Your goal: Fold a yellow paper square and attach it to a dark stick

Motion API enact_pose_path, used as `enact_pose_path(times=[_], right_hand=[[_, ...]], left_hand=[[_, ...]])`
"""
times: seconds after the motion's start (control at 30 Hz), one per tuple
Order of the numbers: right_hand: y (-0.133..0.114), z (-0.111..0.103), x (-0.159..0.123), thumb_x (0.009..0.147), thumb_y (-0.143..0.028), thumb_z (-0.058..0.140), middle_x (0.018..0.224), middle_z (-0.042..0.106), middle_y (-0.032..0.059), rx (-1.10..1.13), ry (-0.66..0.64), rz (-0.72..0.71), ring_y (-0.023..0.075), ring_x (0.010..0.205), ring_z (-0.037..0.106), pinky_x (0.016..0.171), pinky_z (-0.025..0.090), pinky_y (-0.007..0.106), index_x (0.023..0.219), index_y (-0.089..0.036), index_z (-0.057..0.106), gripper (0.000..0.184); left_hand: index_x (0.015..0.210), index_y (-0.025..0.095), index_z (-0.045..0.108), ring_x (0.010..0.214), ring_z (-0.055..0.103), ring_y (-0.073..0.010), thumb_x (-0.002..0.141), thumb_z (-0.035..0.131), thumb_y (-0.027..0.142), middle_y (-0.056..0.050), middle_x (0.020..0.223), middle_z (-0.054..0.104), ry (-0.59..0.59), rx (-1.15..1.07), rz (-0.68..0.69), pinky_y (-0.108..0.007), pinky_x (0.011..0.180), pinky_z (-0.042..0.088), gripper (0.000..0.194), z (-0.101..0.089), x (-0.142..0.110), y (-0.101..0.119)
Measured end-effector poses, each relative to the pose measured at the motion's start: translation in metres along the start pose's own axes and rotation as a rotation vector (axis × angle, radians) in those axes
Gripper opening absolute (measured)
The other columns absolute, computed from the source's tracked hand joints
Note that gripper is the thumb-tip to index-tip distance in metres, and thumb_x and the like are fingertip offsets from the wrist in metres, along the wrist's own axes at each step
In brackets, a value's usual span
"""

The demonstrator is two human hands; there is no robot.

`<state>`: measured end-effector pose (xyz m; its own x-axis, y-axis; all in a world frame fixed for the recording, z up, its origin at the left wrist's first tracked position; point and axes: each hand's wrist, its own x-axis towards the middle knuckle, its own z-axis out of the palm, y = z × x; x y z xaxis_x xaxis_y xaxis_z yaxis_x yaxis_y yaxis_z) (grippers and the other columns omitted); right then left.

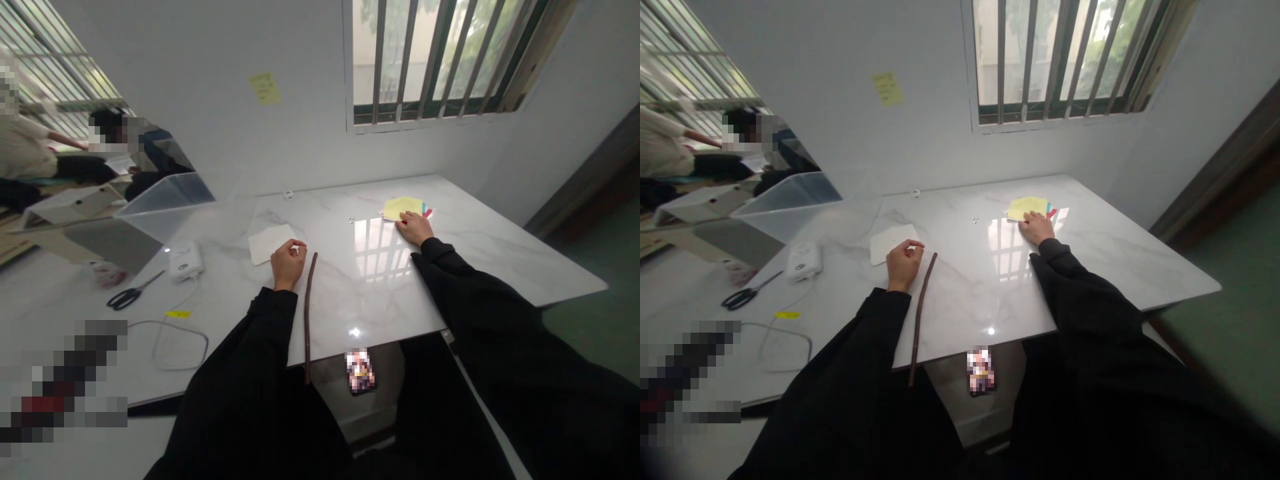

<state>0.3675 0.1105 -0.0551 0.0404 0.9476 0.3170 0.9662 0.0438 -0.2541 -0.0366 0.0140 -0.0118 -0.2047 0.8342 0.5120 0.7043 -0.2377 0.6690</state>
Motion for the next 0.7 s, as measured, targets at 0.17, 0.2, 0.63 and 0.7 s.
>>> enact_pose_path(times=[0.17,0.2,0.63,0.7], right_hand=[[0.0001,-0.0004,-0.0006,0.096,-0.035,0.053,0.129,0.071,0.0097,0.050,0.079,0.046,0.0282,0.115,0.063,0.099,0.047,0.039,0.121,-0.020,0.074,0.036],[-0.0004,-0.0015,-0.0010,0.096,-0.034,0.053,0.128,0.072,0.0083,0.053,0.083,0.057,0.0279,0.114,0.064,0.098,0.048,0.039,0.119,-0.021,0.076,0.035],[-0.0084,0.0000,-0.0051,0.094,-0.029,0.054,0.108,0.074,0.0168,0.056,0.206,-0.028,0.0350,0.111,0.058,0.099,0.043,0.047,0.101,-0.013,0.076,0.028],[-0.0087,0.0025,-0.0049,0.092,-0.030,0.056,0.113,0.072,0.0173,0.110,0.256,-0.077,0.0350,0.115,0.056,0.102,0.041,0.048,0.107,-0.014,0.073,0.028]], left_hand=[[0.077,0.020,0.074,0.045,0.039,-0.0122,0.080,0.060,0.028,0.007,0.045,0.041,0.013,-0.064,-0.028,-0.026,0.056,0.032,0.016,0.0000,0.0007,-0.0003],[0.077,0.020,0.074,0.045,0.039,-0.0120,0.079,0.060,0.028,0.007,0.045,0.040,0.013,-0.078,-0.029,-0.027,0.056,0.031,0.016,0.0000,0.0006,-0.0003],[0.080,0.020,0.071,0.045,0.031,-0.0118,0.081,0.058,0.029,0.008,0.046,0.034,0.027,-0.191,-0.001,-0.026,0.051,0.025,0.017,0.0002,-0.0030,0.0008],[0.080,0.020,0.071,0.045,0.030,-0.0115,0.082,0.058,0.029,0.008,0.047,0.033,0.030,-0.219,0.009,-0.025,0.050,0.024,0.016,-0.0006,-0.0038,0.0047]])
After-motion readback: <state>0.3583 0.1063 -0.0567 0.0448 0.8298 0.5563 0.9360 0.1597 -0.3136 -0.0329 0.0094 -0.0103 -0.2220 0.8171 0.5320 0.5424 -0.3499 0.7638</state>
